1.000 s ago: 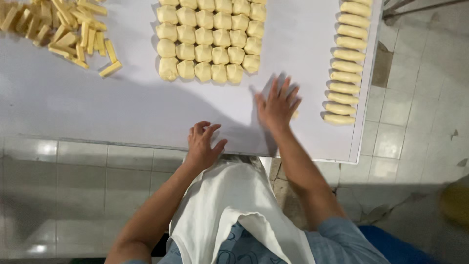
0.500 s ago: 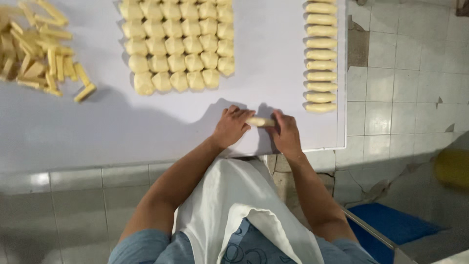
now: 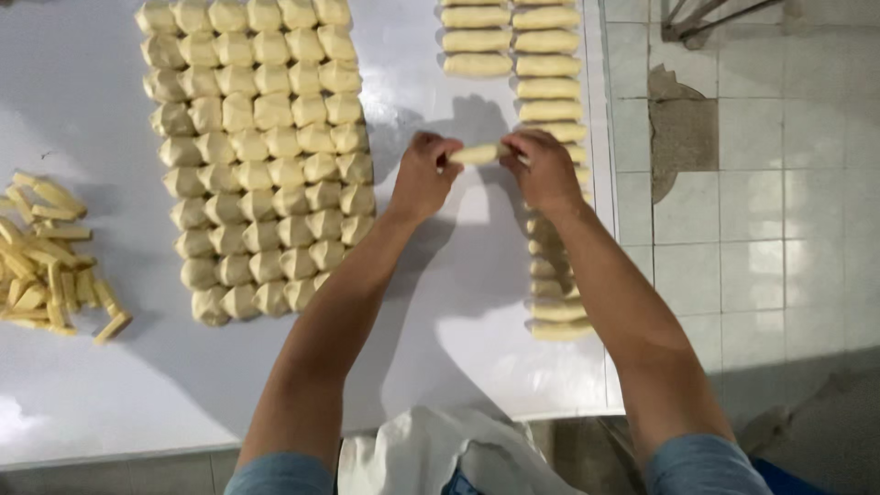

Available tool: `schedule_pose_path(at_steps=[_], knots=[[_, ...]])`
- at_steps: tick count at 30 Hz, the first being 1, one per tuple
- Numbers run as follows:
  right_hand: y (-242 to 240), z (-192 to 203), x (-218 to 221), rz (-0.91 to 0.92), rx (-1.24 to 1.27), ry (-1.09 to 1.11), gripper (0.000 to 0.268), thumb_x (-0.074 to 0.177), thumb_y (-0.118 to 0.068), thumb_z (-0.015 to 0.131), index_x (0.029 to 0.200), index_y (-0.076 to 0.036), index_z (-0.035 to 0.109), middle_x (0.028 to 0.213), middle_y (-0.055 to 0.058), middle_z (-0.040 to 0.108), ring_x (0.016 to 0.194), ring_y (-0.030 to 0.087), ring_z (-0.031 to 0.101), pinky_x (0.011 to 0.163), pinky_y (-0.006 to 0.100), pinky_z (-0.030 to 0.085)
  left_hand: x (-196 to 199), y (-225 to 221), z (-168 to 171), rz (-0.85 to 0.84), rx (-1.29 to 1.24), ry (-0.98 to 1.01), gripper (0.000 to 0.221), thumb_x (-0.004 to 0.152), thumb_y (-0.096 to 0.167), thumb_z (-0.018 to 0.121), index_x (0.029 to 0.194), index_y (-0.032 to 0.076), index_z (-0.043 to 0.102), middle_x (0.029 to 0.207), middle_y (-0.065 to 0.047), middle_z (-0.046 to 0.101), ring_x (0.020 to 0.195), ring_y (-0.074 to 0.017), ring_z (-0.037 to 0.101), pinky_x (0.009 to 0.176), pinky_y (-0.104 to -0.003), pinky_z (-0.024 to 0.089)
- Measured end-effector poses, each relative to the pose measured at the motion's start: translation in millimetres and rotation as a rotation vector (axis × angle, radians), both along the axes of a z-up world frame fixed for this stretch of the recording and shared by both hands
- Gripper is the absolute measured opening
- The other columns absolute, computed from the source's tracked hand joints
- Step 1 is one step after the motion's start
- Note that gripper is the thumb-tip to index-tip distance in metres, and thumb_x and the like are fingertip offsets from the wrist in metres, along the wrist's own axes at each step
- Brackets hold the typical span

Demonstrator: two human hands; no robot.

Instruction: The person prepares dough pieces by hand, rolling small portions into cylindrical shapes and arranging them in rows on a flat white surface.

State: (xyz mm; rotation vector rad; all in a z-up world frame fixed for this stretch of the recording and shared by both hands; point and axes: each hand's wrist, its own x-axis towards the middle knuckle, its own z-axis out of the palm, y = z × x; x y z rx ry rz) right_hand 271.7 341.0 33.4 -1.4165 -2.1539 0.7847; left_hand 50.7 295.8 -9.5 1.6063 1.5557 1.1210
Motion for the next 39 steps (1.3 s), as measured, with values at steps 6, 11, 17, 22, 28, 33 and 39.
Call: schedule_pose_path(at_steps=[6, 11, 17, 22, 28, 33, 39], knots=[[102.7, -31.7, -4.1, 0.044, 0.178, -0.114, 0.024, 0.090, -0.015, 0.082, 0.112, -0.008, 0.077, 0.113, 0.008, 0.075, 0.104, 0.031, 0.060, 0.094, 0.042, 0.048, 4.8, 97.6, -25.4, 0.142, 0.110, 0.201, 0.031, 0.080, 0.001, 0.081, 0.109, 0.007, 0.074, 0.108, -0.012, 0.071, 0.096, -0.0346, 0.064, 0.089, -0.041, 0.049], [121.4, -47.9, -8.8, 0.083, 0.194, -0.193, 0.022, 0.088, -0.024, 0.085, 0.107, -0.014, 0.078, 0.113, 0.001, 0.076, 0.107, 0.028, 0.057, 0.095, 0.044, 0.040, 2.8, 116.6, -33.8, 0.144, -0.074, 0.134, 0.036, 0.085, 0.001, 0.076, 0.120, 0.006, 0.069, 0.110, -0.011, 0.075, 0.099, -0.0306, 0.065, 0.101, -0.040, 0.047], [114.6, -45.8, -15.1, 0.024, 0.197, -0.266, 0.024, 0.087, -0.020, 0.083, 0.110, -0.017, 0.079, 0.121, -0.002, 0.074, 0.109, 0.028, 0.057, 0.096, 0.043, 0.038, 7.0, 109.6, -32.9, 0.132, -0.128, 0.192, 0.035, 0.086, -0.001, 0.073, 0.120, 0.011, 0.072, 0.114, -0.011, 0.077, 0.109, -0.0340, 0.060, 0.099, -0.040, 0.051], [91.5, -35.3, -19.7, -0.069, 0.171, -0.191, 0.041, 0.084, -0.018, 0.082, 0.123, -0.012, 0.072, 0.125, 0.009, 0.070, 0.111, 0.032, 0.058, 0.099, 0.045, 0.041, 0.3, 71.8, -22.3, 0.154, 0.060, 0.167, 0.049, 0.083, -0.001, 0.072, 0.131, 0.005, 0.065, 0.142, -0.028, 0.056, 0.117, -0.0413, 0.056, 0.100, -0.046, 0.048], [-23.2, -36.1, -69.3, 0.034, 0.105, 0.004, 0.029, 0.095, -0.022, 0.074, 0.121, -0.009, 0.071, 0.124, 0.013, 0.070, 0.120, 0.033, 0.060, 0.106, 0.042, 0.048, -24.2, -116.2, 6.3, 0.222, -0.010, -0.052, 0.025, 0.095, 0.010, 0.071, 0.120, 0.005, 0.070, 0.105, -0.016, 0.071, 0.091, -0.0291, 0.070, 0.080, -0.037, 0.057], [-133.0, -19.3, -142.0, 0.317, -0.064, -0.067, 0.039, 0.095, -0.024, 0.072, 0.131, -0.011, 0.067, 0.127, 0.014, 0.067, 0.117, 0.035, 0.059, 0.099, 0.044, 0.049, -48.7, -316.9, 45.2, 0.249, -0.400, -0.178, 0.021, 0.093, 0.010, 0.069, 0.111, 0.003, 0.074, 0.102, -0.012, 0.075, 0.085, -0.0236, 0.074, 0.076, -0.034, 0.059], [-189.0, -24.1, -189.0, 0.264, -0.077, -0.300, 0.043, 0.098, -0.026, 0.065, 0.140, -0.022, 0.062, 0.118, 0.014, 0.064, 0.106, 0.033, 0.061, 0.093, 0.043, 0.053, -101.1, -406.5, 61.9, 0.283, -0.482, -0.080, 0.022, 0.093, 0.013, 0.067, 0.112, 0.005, 0.074, 0.102, -0.011, 0.075, 0.086, -0.0246, 0.073, 0.079, -0.035, 0.058]])
